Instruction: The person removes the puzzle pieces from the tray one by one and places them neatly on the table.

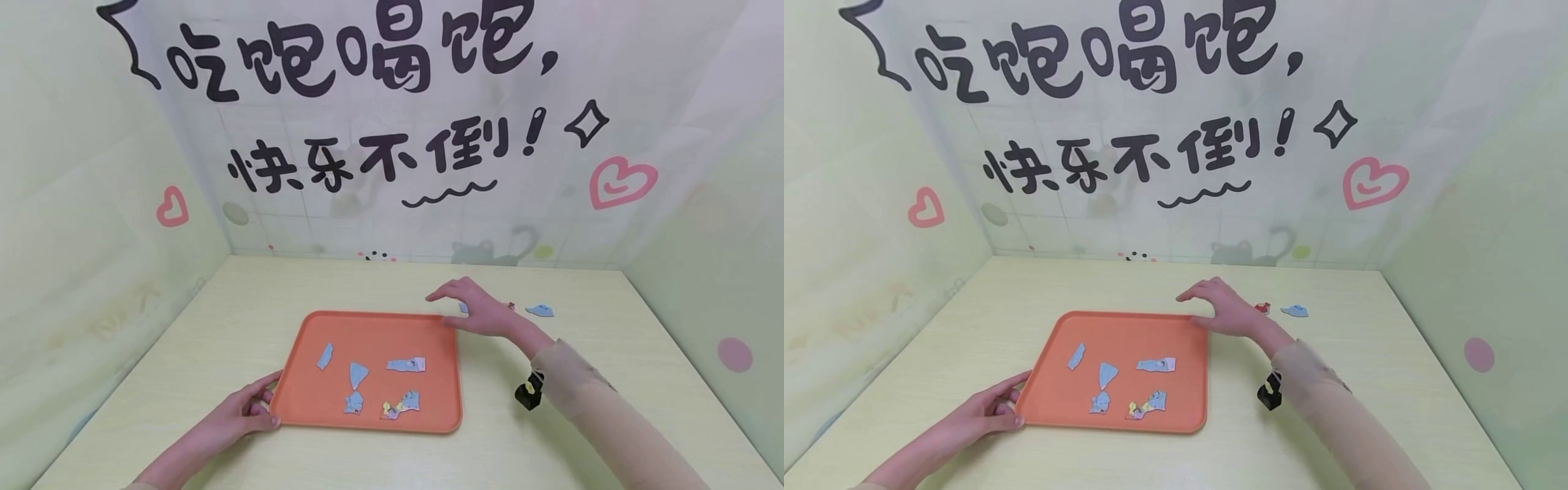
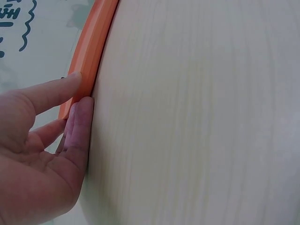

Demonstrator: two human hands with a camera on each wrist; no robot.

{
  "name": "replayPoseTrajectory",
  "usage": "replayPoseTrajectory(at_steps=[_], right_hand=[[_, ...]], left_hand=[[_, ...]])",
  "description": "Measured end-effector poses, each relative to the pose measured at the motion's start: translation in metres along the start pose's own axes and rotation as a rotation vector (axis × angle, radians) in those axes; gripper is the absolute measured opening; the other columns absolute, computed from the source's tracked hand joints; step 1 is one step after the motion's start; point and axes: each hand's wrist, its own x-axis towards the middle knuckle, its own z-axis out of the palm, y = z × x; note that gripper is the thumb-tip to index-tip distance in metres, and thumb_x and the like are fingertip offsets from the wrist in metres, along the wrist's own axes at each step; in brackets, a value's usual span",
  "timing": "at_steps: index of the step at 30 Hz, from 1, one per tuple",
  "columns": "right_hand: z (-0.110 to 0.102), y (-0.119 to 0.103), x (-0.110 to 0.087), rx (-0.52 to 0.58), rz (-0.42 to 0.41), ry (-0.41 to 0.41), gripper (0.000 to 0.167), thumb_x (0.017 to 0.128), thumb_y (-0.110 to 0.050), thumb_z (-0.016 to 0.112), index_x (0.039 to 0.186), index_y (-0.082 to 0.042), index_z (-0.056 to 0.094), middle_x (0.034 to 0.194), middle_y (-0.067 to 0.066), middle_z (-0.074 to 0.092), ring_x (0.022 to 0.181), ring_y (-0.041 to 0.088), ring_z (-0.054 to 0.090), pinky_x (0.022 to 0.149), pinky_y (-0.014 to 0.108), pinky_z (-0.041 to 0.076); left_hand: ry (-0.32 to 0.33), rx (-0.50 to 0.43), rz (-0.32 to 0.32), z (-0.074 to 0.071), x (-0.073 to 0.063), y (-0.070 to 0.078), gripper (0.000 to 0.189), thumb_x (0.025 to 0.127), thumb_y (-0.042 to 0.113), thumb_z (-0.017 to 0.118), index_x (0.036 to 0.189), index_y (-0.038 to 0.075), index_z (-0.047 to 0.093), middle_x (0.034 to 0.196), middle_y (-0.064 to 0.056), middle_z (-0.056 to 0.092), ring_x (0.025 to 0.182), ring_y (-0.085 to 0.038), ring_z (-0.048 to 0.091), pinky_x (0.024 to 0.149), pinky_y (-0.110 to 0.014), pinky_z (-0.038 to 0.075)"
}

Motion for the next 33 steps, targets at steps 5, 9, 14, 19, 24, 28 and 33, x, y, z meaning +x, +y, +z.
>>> replayPoseTrajectory(at_steps=[5,9,14,19,24,28,33], right_hand=[[0.013,-0.017,0.000,-0.046,-0.031,-0.062,0.039,0.090,-0.016,0.070,0.129,-0.014,0.064,0.129,0.004,0.064,0.118,0.025,0.050,0.101,0.048,0.042],[0.022,-0.026,-0.001,-0.050,-0.036,-0.114,0.041,0.090,-0.014,0.069,0.131,-0.013,0.063,0.130,0.003,0.063,0.117,0.024,0.049,0.099,0.045,0.043],[0.031,-0.034,-0.004,-0.044,-0.033,-0.158,0.043,0.090,-0.017,0.069,0.133,-0.015,0.061,0.131,0.000,0.061,0.120,0.021,0.047,0.101,0.045,0.044],[0.041,-0.038,-0.007,-0.053,-0.010,-0.204,0.042,0.090,-0.020,0.069,0.132,-0.016,0.062,0.133,-0.002,0.061,0.122,0.021,0.047,0.103,0.044,0.043],[0.050,-0.036,-0.009,-0.066,-0.015,-0.222,0.042,0.089,-0.019,0.070,0.130,-0.016,0.063,0.131,-0.003,0.061,0.126,0.021,0.048,0.108,0.045,0.040],[0.054,-0.034,-0.011,-0.072,-0.020,-0.224,0.043,0.089,-0.022,0.072,0.130,-0.017,0.063,0.129,-0.003,0.061,0.124,0.020,0.049,0.107,0.044,0.041],[0.059,-0.034,-0.014,-0.092,-0.012,-0.227,0.041,0.089,-0.024,0.073,0.129,-0.019,0.064,0.126,-0.003,0.061,0.121,0.018,0.049,0.104,0.042,0.044]], left_hand=[[-0.013,-0.019,0.011,0.000,0.000,-0.001,0.089,0.087,0.012,0.073,0.155,-0.006,0.018,0.121,-0.019,0.045,0.085,-0.004,0.051,0.074,-0.019,0.048],[-0.012,-0.017,0.004,0.000,0.000,-0.001,0.089,0.087,0.011,0.073,0.154,-0.006,0.018,0.120,-0.019,0.045,0.085,-0.005,0.051,0.074,-0.019,0.048],[-0.006,-0.012,-0.003,0.000,0.001,-0.001,0.089,0.086,0.013,0.074,0.155,-0.005,0.019,0.121,-0.019,0.045,0.085,-0.005,0.051,0.075,-0.019,0.048],[0.001,-0.002,0.006,-0.001,0.002,-0.002,0.089,0.086,0.014,0.074,0.155,-0.004,0.020,0.122,-0.019,0.046,0.085,-0.005,0.051,0.074,-0.019,0.048],[-0.001,0.002,0.023,-0.001,0.002,-0.003,0.088,0.086,0.012,0.074,0.154,-0.006,0.020,0.120,-0.019,0.046,0.084,-0.004,0.050,0.074,-0.019,0.047],[0.002,0.008,0.017,-0.001,0.001,-0.002,0.089,0.086,0.012,0.074,0.154,-0.006,0.020,0.119,-0.018,0.047,0.083,-0.004,0.049,0.074,-0.019,0.047],[0.000,0.006,0.006,-0.001,0.000,-0.001,0.088,0.087,0.012,0.073,0.154,-0.006,0.019,0.120,-0.019,0.046,0.085,-0.005,0.051,0.074,-0.019,0.048]])
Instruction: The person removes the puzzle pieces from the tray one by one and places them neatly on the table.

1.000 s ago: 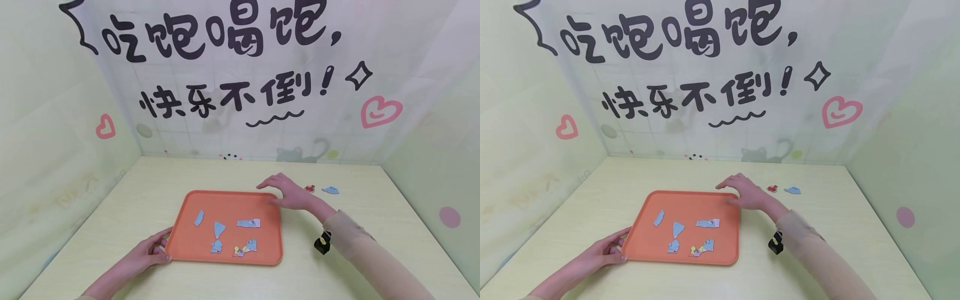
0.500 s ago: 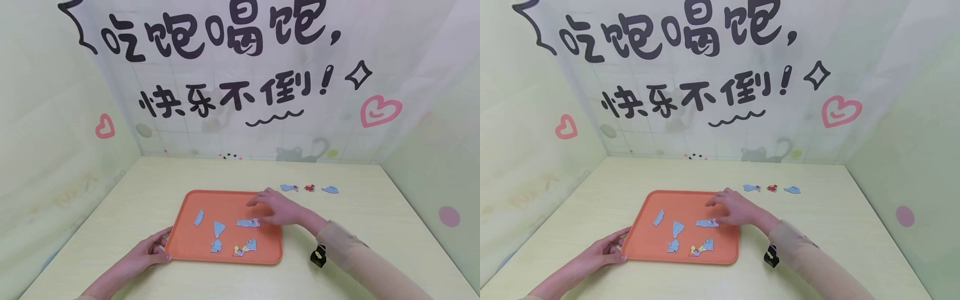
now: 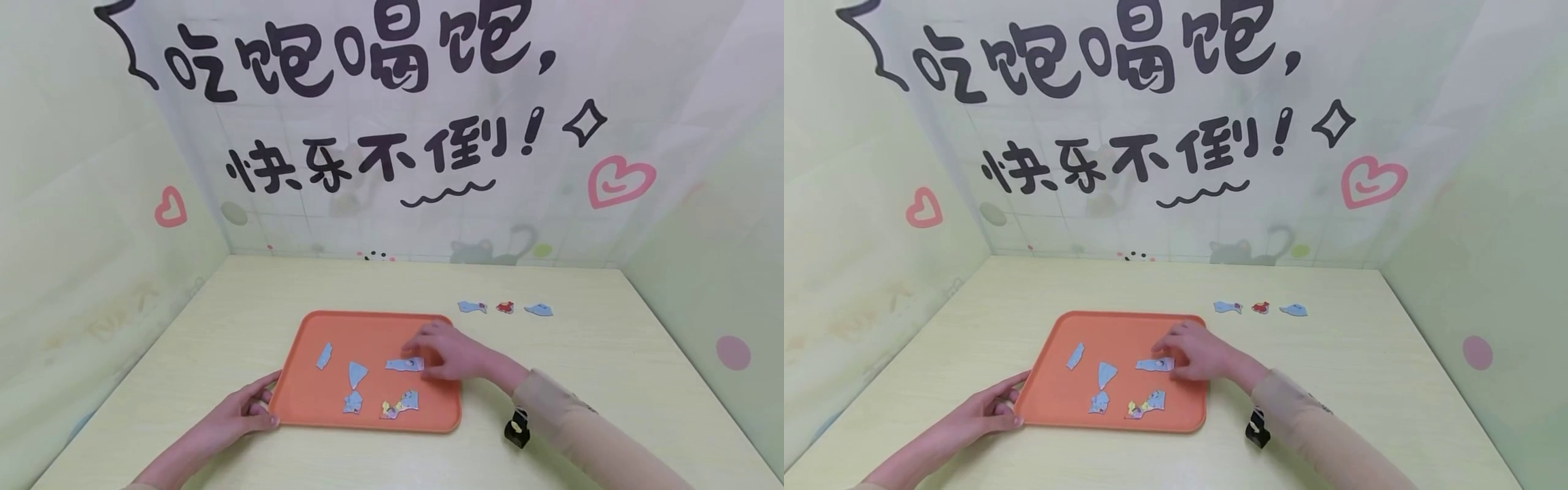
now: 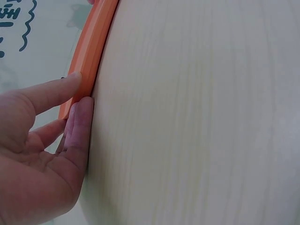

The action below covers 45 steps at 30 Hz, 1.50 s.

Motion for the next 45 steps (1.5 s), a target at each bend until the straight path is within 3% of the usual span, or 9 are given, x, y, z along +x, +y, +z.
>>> replayPoseTrajectory(at_steps=[15,23,31,39,45], right_hand=[[0.011,0.001,-0.003,-0.035,-0.009,0.034,0.031,0.092,-0.016,0.069,0.123,-0.020,0.069,0.110,-0.003,0.061,0.102,0.012,0.048,0.087,0.027,0.044],[0.011,-0.004,-0.003,-0.059,0.028,0.015,0.026,0.093,-0.018,0.067,0.118,-0.022,0.072,0.105,-0.006,0.059,0.097,0.009,0.044,0.081,0.022,0.042],[0.007,-0.009,-0.003,-0.091,0.021,0.044,0.023,0.090,-0.018,0.069,0.112,-0.022,0.073,0.102,-0.006,0.057,0.095,0.009,0.045,0.079,0.022,0.043],[-0.004,-0.006,-0.007,-0.096,0.020,0.104,0.025,0.087,-0.015,0.070,0.112,-0.019,0.073,0.106,-0.004,0.061,0.101,0.012,0.049,0.089,0.029,0.047],[-0.016,0.002,-0.015,-0.066,0.059,0.156,0.028,0.085,-0.013,0.071,0.112,-0.018,0.073,0.110,-0.003,0.063,0.102,0.013,0.051,0.089,0.032,0.047]], left_hand=[[0.010,0.027,-0.013,0.000,0.001,0.002,0.088,0.087,0.014,0.074,0.155,-0.004,0.021,0.119,-0.017,0.047,0.082,-0.006,0.048,0.074,-0.019,0.045],[-0.002,0.011,-0.010,0.000,0.001,0.000,0.090,0.086,0.013,0.074,0.155,-0.005,0.019,0.118,-0.017,0.048,0.081,-0.005,0.048,0.073,-0.019,0.045],[0.006,0.023,-0.023,0.000,0.002,0.002,0.089,0.086,0.015,0.074,0.155,-0.004,0.020,0.119,-0.016,0.047,0.082,-0.006,0.047,0.074,-0.019,0.044],[-0.004,0.011,-0.003,0.000,0.001,-0.001,0.089,0.087,0.012,0.073,0.154,-0.006,0.019,0.118,-0.017,0.048,0.081,-0.005,0.047,0.073,-0.019,0.044],[-0.014,0.009,-0.010,-0.001,0.003,0.000,0.090,0.087,0.013,0.073,0.155,-0.006,0.017,0.119,-0.017,0.048,0.080,-0.004,0.048,0.072,-0.019,0.045]])
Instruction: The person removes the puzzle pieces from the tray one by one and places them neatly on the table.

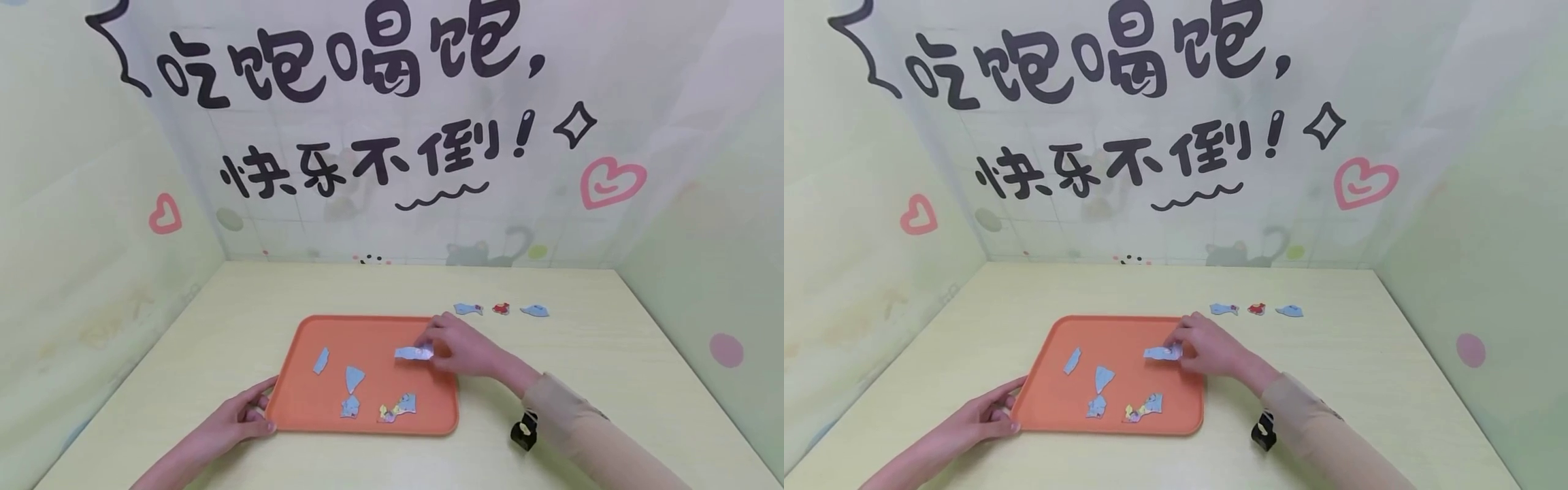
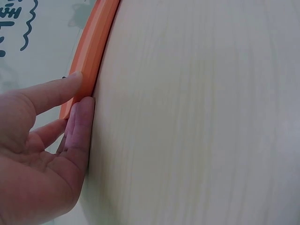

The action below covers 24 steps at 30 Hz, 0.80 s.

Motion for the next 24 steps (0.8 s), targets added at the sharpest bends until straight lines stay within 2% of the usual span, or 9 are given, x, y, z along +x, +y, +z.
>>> replayPoseTrajectory(at_steps=[4,13,18,24], right_hand=[[-0.007,0.007,-0.005,0.001,0.018,0.039,0.029,0.084,-0.012,0.071,0.112,-0.019,0.073,0.106,-0.003,0.063,0.099,0.014,0.051,0.086,0.032,0.047],[-0.017,0.034,-0.018,0.026,0.004,0.163,0.029,0.082,-0.007,0.074,0.110,-0.015,0.073,0.101,-0.001,0.062,0.097,0.016,0.051,0.084,0.033,0.048],[-0.022,0.051,-0.026,0.058,0.054,0.190,0.028,0.083,-0.006,0.075,0.109,-0.015,0.074,0.102,0.000,0.062,0.099,0.018,0.051,0.084,0.034,0.045],[-0.023,0.068,-0.035,0.082,0.097,0.207,0.029,0.082,-0.003,0.074,0.110,-0.013,0.074,0.102,0.000,0.063,0.100,0.022,0.053,0.086,0.037,0.046]], left_hand=[[0.006,0.008,-0.009,0.000,-0.001,0.001,0.089,0.088,0.013,0.073,0.155,-0.005,0.018,0.120,-0.017,0.046,0.081,-0.005,0.047,0.072,-0.019,0.044],[0.005,0.002,-0.010,0.001,-0.003,0.001,0.088,0.088,0.014,0.073,0.155,-0.005,0.018,0.119,-0.016,0.046,0.083,-0.004,0.050,0.073,-0.019,0.047],[0.015,0.000,-0.021,0.002,-0.002,0.001,0.089,0.087,0.014,0.074,0.155,-0.004,0.019,0.119,-0.015,0.046,0.084,-0.004,0.051,0.073,-0.019,0.047],[0.013,-0.008,-0.003,0.001,0.000,-0.001,0.088,0.087,0.010,0.073,0.154,-0.006,0.019,0.118,-0.017,0.045,0.084,-0.004,0.051,0.073,-0.019,0.048]])
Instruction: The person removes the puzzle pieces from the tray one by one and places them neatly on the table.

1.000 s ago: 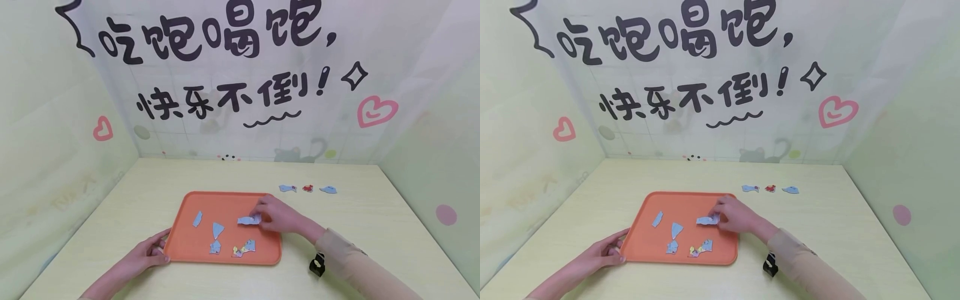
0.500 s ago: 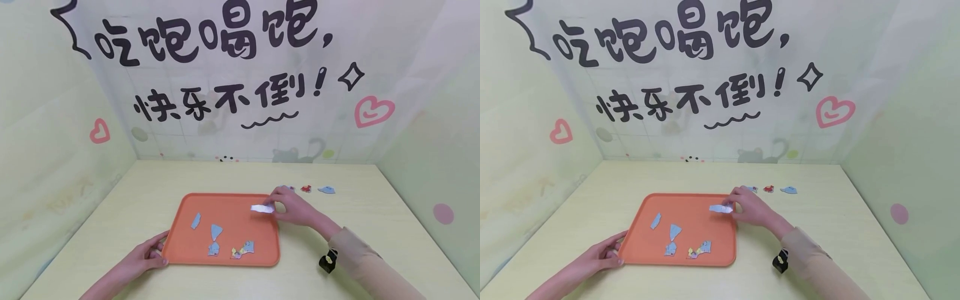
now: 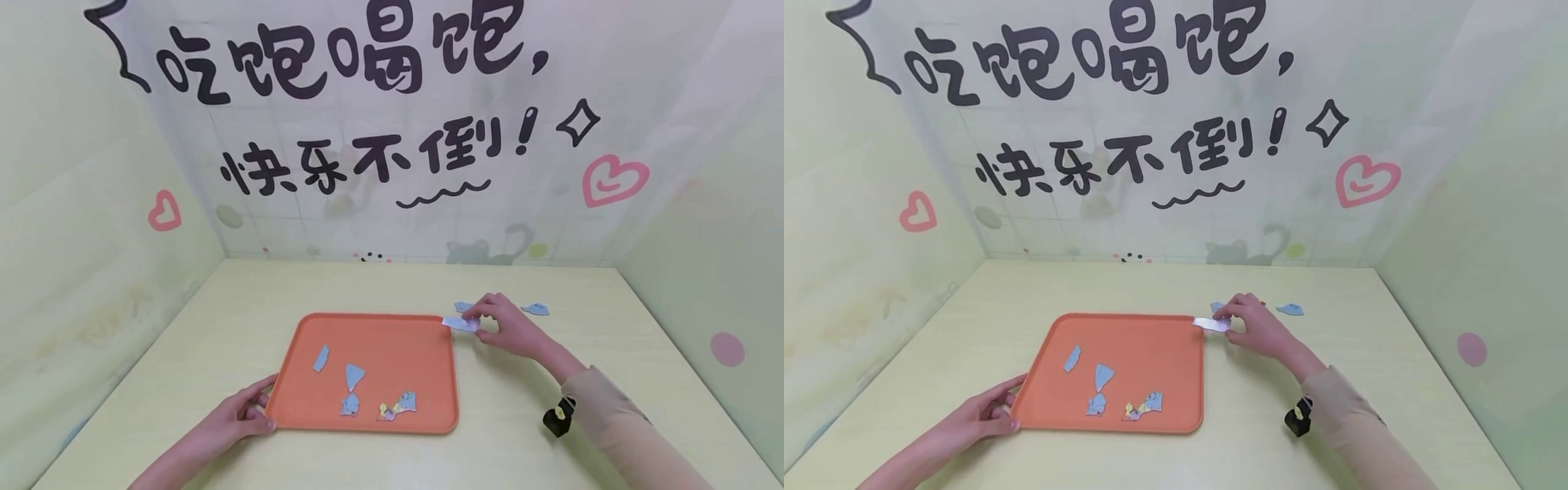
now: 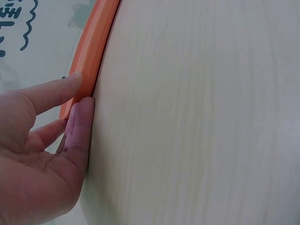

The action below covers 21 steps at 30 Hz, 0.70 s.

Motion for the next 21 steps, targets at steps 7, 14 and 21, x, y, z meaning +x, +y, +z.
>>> replayPoseTrajectory(at_steps=[7,14,21], right_hand=[[-0.001,0.014,-0.005,0.002,0.032,0.001,0.027,0.082,-0.003,0.074,0.109,-0.009,0.074,0.103,0.003,0.063,0.101,0.024,0.054,0.087,0.040,0.046],[-0.002,0.021,-0.006,0.007,0.061,-0.015,0.026,0.083,-0.002,0.072,0.108,-0.008,0.074,0.102,0.005,0.064,0.099,0.024,0.053,0.083,0.039,0.044],[0.001,0.024,-0.009,0.013,0.089,-0.066,0.027,0.084,-0.002,0.070,0.110,-0.008,0.073,0.103,0.006,0.065,0.099,0.023,0.053,0.083,0.036,0.043]], left_hand=[[0.003,0.000,-0.011,0.000,-0.001,-0.001,0.088,0.087,0.012,0.073,0.155,-0.005,0.019,0.119,-0.017,0.045,0.084,-0.005,0.051,0.073,-0.019,0.048],[0.012,0.003,-0.008,0.001,-0.002,-0.001,0.088,0.086,0.012,0.074,0.155,-0.004,0.021,0.119,-0.016,0.045,0.084,-0.004,0.051,0.074,-0.019,0.048],[0.023,0.015,0.009,0.000,-0.001,-0.001,0.090,0.085,0.013,0.076,0.154,-0.005,0.021,0.117,-0.017,0.048,0.081,-0.004,0.048,0.071,-0.019,0.045]])
